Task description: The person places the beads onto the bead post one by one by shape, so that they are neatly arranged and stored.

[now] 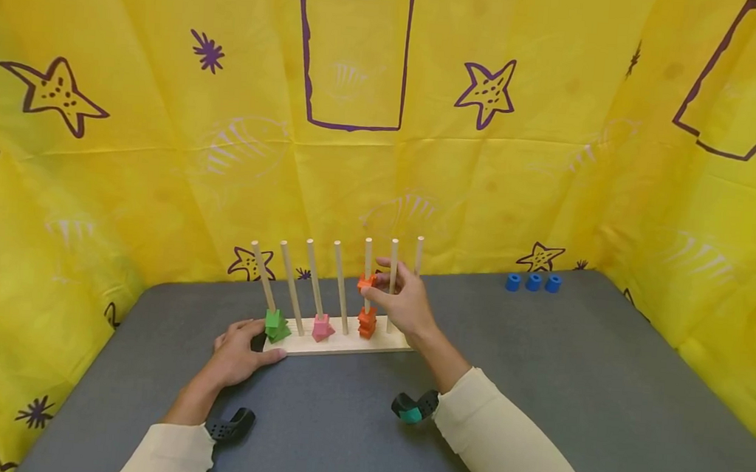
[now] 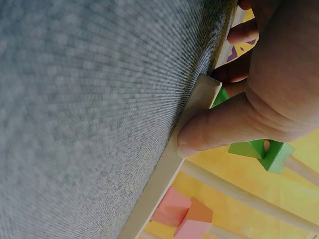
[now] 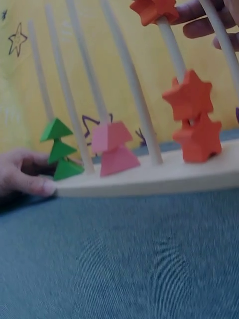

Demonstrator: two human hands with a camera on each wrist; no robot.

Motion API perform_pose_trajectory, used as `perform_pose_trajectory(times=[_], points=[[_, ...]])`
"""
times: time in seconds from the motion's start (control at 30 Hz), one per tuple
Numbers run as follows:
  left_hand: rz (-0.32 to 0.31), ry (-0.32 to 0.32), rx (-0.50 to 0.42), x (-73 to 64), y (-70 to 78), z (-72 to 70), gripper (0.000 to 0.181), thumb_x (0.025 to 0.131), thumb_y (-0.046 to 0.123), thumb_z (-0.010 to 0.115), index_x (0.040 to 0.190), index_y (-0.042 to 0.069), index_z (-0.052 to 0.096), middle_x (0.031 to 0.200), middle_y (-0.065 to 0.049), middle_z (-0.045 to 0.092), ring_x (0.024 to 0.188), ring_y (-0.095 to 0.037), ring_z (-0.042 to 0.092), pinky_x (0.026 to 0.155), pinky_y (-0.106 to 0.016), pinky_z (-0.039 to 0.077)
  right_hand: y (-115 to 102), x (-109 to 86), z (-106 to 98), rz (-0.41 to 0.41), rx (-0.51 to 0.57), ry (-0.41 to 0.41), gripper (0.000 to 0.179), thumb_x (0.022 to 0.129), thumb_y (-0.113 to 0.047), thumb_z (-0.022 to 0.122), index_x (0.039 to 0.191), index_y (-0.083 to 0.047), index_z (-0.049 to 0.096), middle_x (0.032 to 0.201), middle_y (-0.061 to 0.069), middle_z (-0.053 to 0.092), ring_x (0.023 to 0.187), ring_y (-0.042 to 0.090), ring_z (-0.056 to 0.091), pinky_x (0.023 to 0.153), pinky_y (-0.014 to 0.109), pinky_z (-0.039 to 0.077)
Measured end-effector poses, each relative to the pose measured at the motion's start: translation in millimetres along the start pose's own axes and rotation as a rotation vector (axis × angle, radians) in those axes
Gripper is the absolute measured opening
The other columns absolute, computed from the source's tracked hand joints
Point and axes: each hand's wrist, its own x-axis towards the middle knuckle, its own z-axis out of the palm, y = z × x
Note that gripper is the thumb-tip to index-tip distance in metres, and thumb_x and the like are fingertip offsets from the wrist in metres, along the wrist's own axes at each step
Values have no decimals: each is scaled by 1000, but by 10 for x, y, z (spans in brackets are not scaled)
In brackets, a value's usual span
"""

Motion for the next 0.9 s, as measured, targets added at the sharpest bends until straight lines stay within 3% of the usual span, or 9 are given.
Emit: perform_pose_trajectory(times=[0.6, 0.8, 0.9], points=[[7, 5, 10, -1, 0, -3, 75, 83, 39, 75, 138, -3, 48, 137, -29, 44, 131, -48, 21, 99, -65, 5, 337, -97, 65, 52, -104, 21, 46, 81, -6, 78, 124, -6, 61, 99, 8, 64, 94, 26, 60, 86, 45, 45], [11, 7, 10, 7, -2, -9, 75, 83, 40, 75, 138, -4, 48, 137, -29, 44, 131, -48, 21, 99, -65, 6, 398, -137, 49, 99, -111, -9, 48, 84, -19, 78, 126, -8, 60, 110, 9, 64, 100, 27, 61, 89, 46, 46], [7, 6, 9, 8, -5, -8, 76, 83, 40, 75, 139, -4, 47, 138, -30, 43, 132, -49, 21, 100, -65, 5, 314, -193, 38, 132, -117, -33, 48, 86, -22, 75, 129, -6, 58, 105, 11, 64, 96, 24, 61, 83, 41, 46]])
